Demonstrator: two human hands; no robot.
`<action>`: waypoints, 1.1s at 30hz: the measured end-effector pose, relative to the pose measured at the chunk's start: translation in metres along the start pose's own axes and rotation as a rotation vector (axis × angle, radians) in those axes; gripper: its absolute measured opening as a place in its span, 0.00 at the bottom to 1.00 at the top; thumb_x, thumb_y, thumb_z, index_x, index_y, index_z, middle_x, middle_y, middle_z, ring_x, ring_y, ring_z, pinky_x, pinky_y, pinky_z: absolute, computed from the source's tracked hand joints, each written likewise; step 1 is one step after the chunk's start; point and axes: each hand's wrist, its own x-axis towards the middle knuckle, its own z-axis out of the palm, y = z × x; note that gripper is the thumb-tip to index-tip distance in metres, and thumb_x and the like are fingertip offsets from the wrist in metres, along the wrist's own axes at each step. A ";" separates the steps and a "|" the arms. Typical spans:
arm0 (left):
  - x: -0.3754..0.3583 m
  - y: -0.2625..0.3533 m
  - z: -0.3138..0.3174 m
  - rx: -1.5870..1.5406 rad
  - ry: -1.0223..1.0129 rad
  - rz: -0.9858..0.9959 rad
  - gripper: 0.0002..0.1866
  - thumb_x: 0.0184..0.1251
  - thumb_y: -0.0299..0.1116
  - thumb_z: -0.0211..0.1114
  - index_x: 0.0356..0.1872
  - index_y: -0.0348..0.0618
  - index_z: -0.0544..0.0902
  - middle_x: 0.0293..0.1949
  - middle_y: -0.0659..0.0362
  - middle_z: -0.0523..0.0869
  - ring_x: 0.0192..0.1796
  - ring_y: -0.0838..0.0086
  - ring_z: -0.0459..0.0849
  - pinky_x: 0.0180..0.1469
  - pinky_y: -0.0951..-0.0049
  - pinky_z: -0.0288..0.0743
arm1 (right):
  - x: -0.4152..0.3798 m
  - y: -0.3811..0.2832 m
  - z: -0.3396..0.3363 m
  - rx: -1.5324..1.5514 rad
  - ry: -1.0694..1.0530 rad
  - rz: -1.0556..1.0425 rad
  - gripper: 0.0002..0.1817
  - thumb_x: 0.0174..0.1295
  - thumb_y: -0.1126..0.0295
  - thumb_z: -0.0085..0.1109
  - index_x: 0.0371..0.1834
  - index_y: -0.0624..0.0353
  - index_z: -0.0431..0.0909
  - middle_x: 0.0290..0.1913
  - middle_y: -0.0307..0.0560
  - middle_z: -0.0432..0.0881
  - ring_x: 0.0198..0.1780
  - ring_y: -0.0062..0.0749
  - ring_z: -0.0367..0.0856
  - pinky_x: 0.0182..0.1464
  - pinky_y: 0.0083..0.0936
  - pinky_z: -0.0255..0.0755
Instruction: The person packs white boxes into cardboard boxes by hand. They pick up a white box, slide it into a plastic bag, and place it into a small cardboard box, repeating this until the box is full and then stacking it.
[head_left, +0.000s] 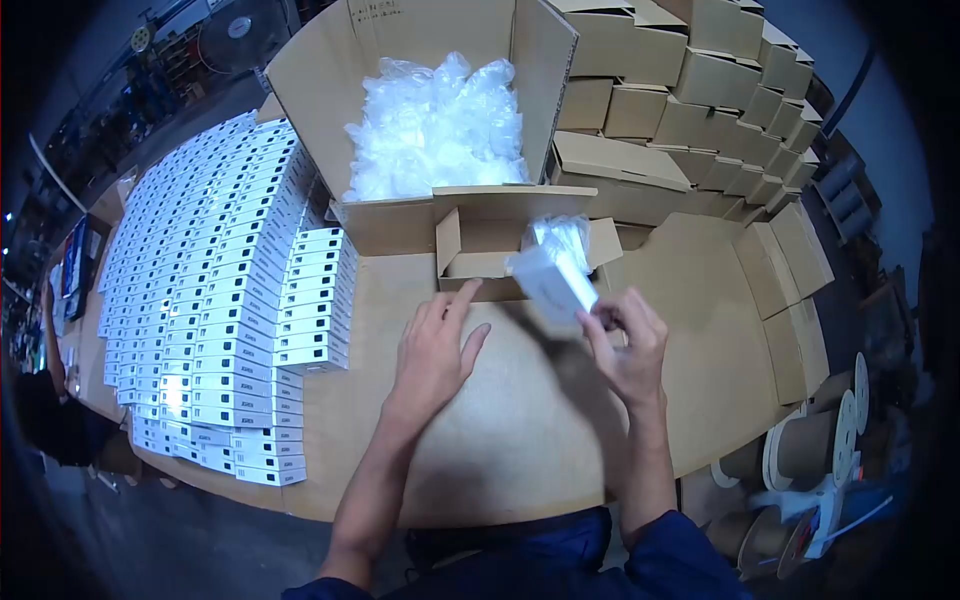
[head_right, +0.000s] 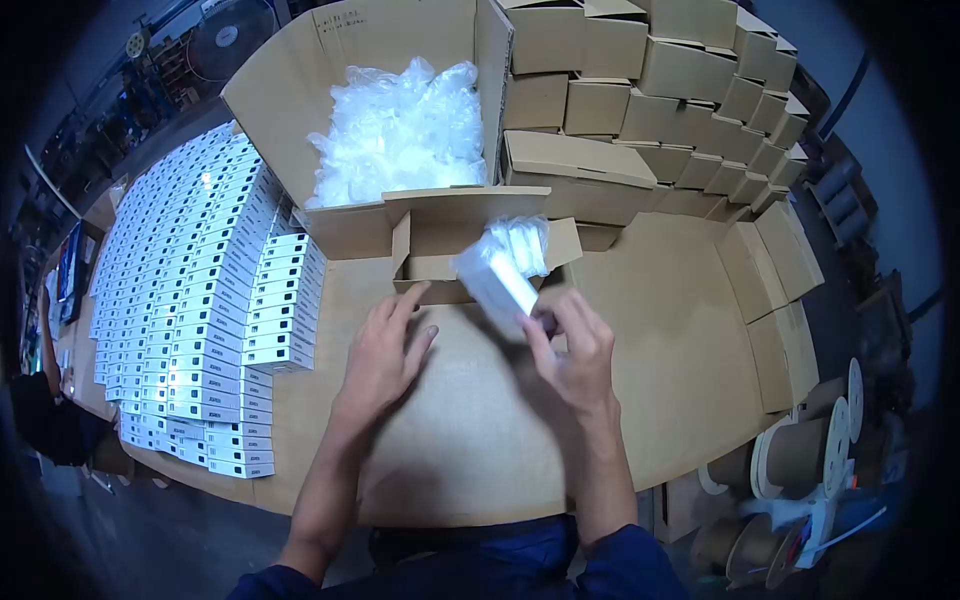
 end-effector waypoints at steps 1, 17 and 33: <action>0.003 -0.002 0.003 0.111 0.034 0.081 0.31 0.72 0.35 0.70 0.74 0.45 0.72 0.52 0.49 0.82 0.54 0.54 0.83 0.57 0.57 0.78 | 0.005 0.007 0.006 -0.010 0.058 0.000 0.08 0.60 0.82 0.73 0.36 0.65 0.80 0.30 0.46 0.80 0.28 0.31 0.83 0.30 0.28 0.78; 0.001 -0.029 0.026 0.360 0.012 0.059 0.41 0.67 0.38 0.72 0.82 0.51 0.66 0.51 0.52 0.77 0.53 0.58 0.77 0.56 0.57 0.72 | 0.039 0.021 0.061 -0.053 0.091 -0.039 0.08 0.64 0.78 0.70 0.44 0.62 0.81 0.38 0.52 0.81 0.30 0.45 0.86 0.29 0.37 0.81; -0.001 -0.034 0.016 0.482 -0.016 0.022 0.46 0.64 0.38 0.73 0.84 0.69 0.61 0.59 0.53 0.76 0.65 0.59 0.74 0.78 0.30 0.52 | 0.045 0.039 0.098 -0.415 -0.141 0.129 0.05 0.63 0.76 0.68 0.35 0.67 0.85 0.39 0.62 0.81 0.36 0.60 0.86 0.39 0.50 0.83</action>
